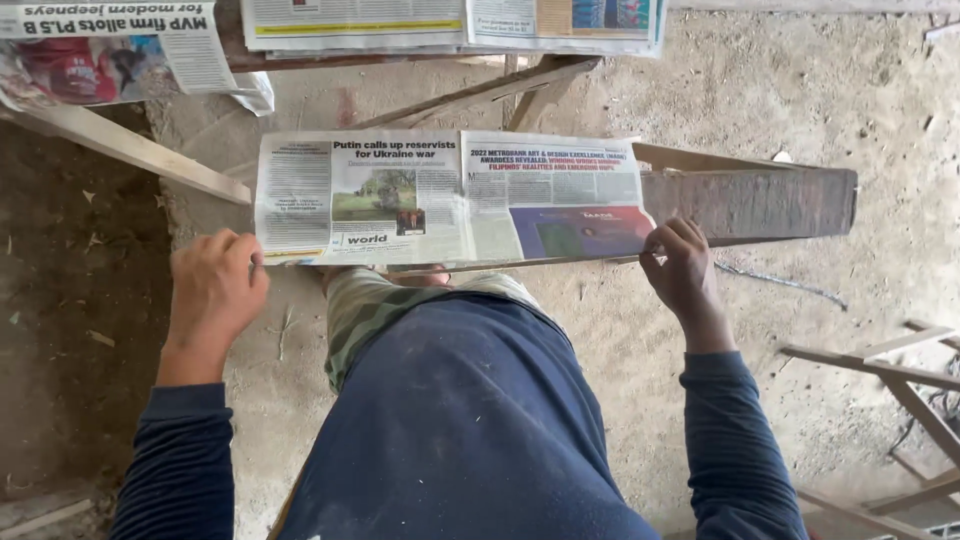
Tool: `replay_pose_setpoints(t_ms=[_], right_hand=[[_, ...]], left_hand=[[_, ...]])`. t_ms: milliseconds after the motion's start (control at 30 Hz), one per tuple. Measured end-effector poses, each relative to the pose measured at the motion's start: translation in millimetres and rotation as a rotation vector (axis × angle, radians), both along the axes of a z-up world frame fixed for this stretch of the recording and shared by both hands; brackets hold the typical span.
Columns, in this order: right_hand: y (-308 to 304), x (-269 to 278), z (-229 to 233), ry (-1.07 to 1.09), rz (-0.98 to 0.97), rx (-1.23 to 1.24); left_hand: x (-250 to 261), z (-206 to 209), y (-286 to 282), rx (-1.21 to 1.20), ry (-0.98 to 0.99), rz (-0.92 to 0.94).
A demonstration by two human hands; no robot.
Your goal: The recorder is wrapping a long wooden beam with sheets of newspaper, likely for masking or protection during a furniture finishing process.
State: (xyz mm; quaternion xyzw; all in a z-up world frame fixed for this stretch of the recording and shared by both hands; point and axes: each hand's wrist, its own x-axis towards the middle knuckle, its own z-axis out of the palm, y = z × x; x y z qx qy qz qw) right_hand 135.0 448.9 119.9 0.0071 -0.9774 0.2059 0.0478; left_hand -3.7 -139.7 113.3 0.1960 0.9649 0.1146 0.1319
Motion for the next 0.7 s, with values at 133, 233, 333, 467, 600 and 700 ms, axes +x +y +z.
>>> replay_pose_setpoints(t_ms=[133, 233, 333, 467, 600, 700], right_hand=[[-13, -14, 22, -0.069, -0.042, -0.071], [-23, -26, 35, -0.109, -0.007, -0.139], [-27, -38, 43, -0.107, 0.034, -0.147], [-30, -42, 61, -0.11, 0.076, -0.154], [-40, -44, 73, -0.036, 0.152, 0.071], [-93, -61, 108, 0.023, 0.229, 0.233]], left_hand=[[-13, 2, 66, -0.045, 0.06, -0.154], [-4, 22, 145, 0.355, 0.036, -0.324], [-4, 20, 208, 0.566, -0.013, -0.505], [1, -9, 249, 0.587, 0.119, -0.636], [3, -8, 249, 0.616, 0.175, -0.614], [0, 2, 250, 0.705, 0.172, -0.569]])
